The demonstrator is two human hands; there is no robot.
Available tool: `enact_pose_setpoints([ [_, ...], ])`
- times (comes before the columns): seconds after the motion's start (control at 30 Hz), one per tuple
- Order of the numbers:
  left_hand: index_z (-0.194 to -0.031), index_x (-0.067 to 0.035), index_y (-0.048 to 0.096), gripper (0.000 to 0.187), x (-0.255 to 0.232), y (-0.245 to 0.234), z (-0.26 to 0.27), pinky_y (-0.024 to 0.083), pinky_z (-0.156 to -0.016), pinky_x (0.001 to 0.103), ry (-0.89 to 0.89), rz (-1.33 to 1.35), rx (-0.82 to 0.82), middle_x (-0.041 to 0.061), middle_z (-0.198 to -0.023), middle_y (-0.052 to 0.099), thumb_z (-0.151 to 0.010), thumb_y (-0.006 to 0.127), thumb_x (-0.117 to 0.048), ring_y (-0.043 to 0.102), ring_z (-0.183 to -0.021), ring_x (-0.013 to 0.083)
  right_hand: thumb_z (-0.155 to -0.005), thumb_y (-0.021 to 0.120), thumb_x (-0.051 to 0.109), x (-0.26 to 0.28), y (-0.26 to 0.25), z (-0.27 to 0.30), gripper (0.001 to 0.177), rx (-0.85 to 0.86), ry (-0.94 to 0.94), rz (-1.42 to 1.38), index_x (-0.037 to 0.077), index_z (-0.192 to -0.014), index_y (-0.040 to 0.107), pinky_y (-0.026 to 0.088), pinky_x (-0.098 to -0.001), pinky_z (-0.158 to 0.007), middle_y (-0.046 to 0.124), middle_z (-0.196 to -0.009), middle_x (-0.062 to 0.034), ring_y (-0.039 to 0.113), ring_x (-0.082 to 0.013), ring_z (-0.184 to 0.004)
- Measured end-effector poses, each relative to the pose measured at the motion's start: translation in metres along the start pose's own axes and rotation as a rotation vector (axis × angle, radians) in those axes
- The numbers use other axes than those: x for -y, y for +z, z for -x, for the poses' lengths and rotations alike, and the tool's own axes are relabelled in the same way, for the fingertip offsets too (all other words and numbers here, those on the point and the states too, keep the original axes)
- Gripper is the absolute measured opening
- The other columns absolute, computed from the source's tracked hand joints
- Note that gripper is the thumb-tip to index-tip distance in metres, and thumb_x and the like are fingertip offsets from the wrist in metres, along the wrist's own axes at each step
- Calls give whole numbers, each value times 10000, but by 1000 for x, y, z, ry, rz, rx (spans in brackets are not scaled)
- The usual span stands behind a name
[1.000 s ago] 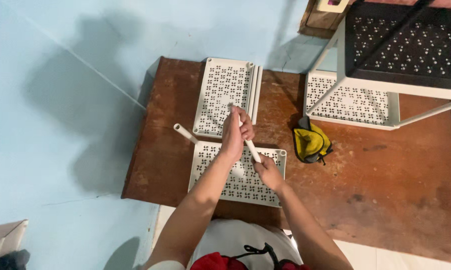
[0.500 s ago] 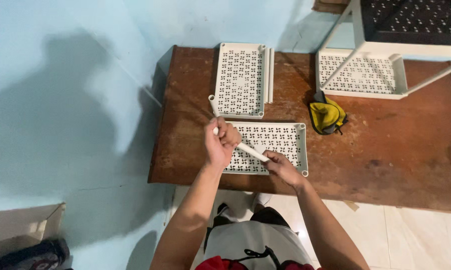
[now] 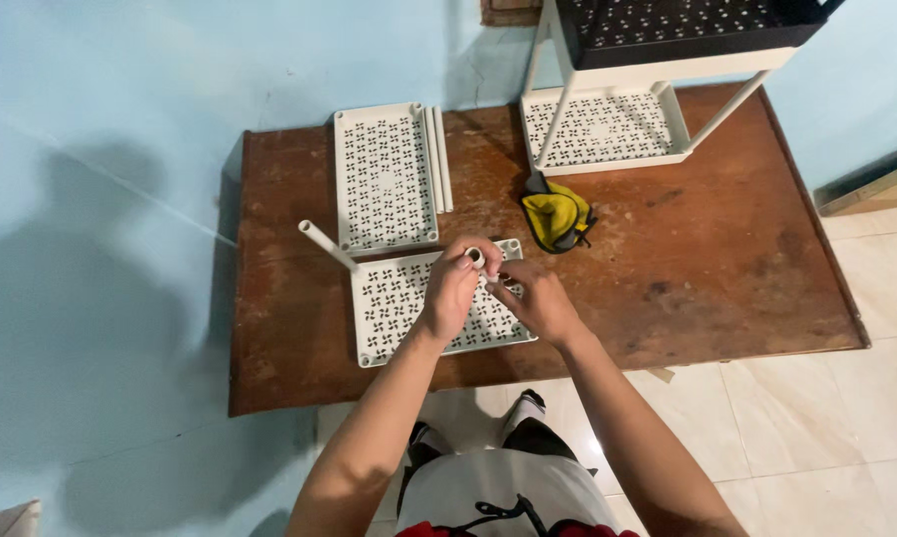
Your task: The person wipes white perforated plastic shelves with a cloth, then inserts white cylindrical legs into the corner holes of one shelf to form a small stand. The person repeats the wiping on another shelf and continues assembling the legs.
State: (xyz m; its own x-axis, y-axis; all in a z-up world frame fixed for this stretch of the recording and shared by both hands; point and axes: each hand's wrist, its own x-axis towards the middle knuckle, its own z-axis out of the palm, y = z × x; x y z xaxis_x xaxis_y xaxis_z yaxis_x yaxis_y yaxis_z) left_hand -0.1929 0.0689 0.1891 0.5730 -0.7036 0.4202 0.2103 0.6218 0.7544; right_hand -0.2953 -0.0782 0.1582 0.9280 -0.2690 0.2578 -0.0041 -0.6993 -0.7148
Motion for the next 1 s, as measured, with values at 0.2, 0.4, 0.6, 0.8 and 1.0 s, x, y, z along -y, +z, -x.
enact_pose_setpoints([
  [0.2, -1321, -15, 596, 377, 51, 18, -62, 462, -1095, 345, -101, -440, 45, 101, -1210, 674, -1144, 412, -292, 622, -1210, 202, -892, 714, 165, -56, -39, -40, 283, 65, 40, -28, 66, -1154, 673, 583, -428, -748, 733, -967, -193, 739, -360, -871],
  [0.4, -1285, -29, 603, 361, 83, 14, -80, 450, -1107, 330, -97, -541, 27, 81, -1218, 687, -1150, 408, -301, 623, -1244, 187, -882, 691, 119, -102, -41, -58, 282, 123, -51, -47, 62, -1157, 659, 566, -442, -778, 732, -995, -200, 720, -386, -917],
  [0.6, -1254, -14, 619, 364, 87, 4, -86, 453, -1090, 325, -132, -479, 38, 85, -1214, 682, -1131, 434, -303, 616, -1213, 184, -868, 695, 113, -121, -32, -65, 289, 143, -34, -32, 70, -1152, 661, 564, -459, -804, 734, -1019, -196, 709, -405, -964],
  [0.8, -1211, -10, 619, 343, 87, -11, -92, 465, -1059, 323, -126, -466, 104, 84, -1163, 674, -1136, 406, -268, 621, -1164, 178, -875, 708, 140, -133, -22, -67, 315, 103, -80, 7, 62, -1178, 667, 556, -480, -807, 721, -1056, -217, 684, -431, -995],
  [1.0, -1185, -25, 615, 368, 85, -25, -94, 500, -1000, 320, -214, -396, 137, 72, -1118, 683, -1121, 398, -315, 640, -1111, 165, -887, 723, 211, -132, -12, -68, 271, 153, 65, 79, 90, -1126, 683, 582, -458, -802, 753, -980, -174, 737, -378, -910],
])
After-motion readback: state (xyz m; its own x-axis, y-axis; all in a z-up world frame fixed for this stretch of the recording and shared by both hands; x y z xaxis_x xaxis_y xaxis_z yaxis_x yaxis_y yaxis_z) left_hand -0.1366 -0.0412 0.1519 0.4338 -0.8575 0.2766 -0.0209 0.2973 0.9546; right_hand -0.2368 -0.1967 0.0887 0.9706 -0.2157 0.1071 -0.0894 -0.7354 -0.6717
